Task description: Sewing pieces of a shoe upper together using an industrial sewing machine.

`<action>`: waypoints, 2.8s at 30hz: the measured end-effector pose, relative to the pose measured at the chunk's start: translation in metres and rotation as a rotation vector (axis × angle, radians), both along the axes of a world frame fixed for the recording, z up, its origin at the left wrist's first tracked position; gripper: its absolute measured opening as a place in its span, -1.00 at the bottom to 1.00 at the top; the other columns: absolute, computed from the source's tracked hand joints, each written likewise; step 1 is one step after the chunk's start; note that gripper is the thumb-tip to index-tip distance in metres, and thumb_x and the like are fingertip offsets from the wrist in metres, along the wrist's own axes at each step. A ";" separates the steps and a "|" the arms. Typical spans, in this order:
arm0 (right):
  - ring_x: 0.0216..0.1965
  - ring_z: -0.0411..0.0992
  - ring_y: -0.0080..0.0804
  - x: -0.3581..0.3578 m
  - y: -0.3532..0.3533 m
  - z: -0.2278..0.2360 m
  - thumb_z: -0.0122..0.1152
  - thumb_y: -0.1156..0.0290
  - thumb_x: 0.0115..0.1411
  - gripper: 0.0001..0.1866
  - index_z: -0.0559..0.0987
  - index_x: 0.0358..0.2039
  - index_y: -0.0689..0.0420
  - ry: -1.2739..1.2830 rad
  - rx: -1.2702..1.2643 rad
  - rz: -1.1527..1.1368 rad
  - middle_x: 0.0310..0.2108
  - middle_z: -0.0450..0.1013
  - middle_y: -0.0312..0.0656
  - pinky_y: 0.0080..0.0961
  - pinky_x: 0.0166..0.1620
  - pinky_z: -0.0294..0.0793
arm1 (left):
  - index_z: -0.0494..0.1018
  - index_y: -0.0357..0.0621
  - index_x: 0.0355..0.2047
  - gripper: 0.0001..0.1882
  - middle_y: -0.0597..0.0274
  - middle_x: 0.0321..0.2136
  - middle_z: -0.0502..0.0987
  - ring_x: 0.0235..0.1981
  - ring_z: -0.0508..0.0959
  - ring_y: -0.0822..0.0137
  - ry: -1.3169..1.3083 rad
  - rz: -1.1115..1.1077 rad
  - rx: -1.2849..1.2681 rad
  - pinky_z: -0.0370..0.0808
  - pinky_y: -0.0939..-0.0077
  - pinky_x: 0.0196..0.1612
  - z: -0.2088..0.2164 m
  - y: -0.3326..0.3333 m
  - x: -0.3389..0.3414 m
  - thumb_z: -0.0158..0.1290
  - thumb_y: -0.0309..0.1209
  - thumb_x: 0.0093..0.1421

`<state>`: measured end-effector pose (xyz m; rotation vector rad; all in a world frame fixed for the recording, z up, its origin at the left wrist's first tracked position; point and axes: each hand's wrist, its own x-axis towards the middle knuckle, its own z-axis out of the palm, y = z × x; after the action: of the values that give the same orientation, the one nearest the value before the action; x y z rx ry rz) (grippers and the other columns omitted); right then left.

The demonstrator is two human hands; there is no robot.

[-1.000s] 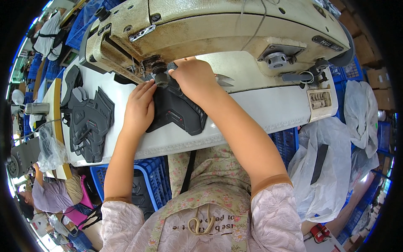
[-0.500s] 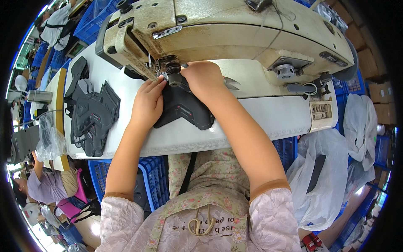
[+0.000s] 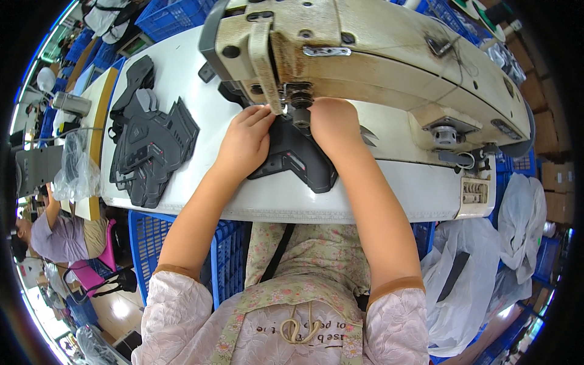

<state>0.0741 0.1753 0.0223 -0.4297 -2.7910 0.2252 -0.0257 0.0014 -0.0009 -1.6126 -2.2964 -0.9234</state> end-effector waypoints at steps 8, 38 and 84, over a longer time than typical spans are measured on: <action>-0.36 0.52 0.05 -0.004 0.013 -0.019 0.19 0.35 0.10 -0.88 0.67 -0.43 0.00 0.024 -0.084 -0.015 -0.47 0.53 0.03 -0.14 -0.28 0.48 | 0.52 -0.47 -0.14 -0.59 -0.13 -0.05 0.55 0.00 0.50 -0.05 0.017 0.011 0.029 0.47 0.19 0.09 -0.009 0.000 -0.001 0.02 -0.64 -0.07; -0.24 0.49 -0.33 0.026 -0.012 -0.008 0.25 0.43 0.01 -0.76 0.68 -0.26 -0.05 0.120 0.048 0.250 -0.37 0.50 -0.28 -0.38 -0.33 0.54 | 0.52 -0.11 0.06 -0.50 0.07 0.08 0.44 0.28 0.22 -0.04 0.110 0.153 -0.201 0.08 -0.11 0.32 0.009 -0.010 -0.003 0.17 -0.16 0.14; 0.12 0.31 -0.23 0.045 -0.030 -0.011 0.25 -0.07 0.09 -0.36 0.52 0.04 0.15 -0.028 0.041 0.211 0.05 0.38 -0.17 -0.46 -0.21 0.61 | 0.25 -0.28 0.26 -0.09 -0.06 0.23 0.29 0.37 0.12 -0.04 0.072 0.082 -0.395 0.02 -0.09 0.34 0.006 -0.015 -0.002 0.17 0.12 0.08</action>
<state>0.1196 0.1448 0.0111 -0.1288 -2.8624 0.2099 -0.0275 -0.0133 0.0054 -1.6388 -2.5895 -0.4008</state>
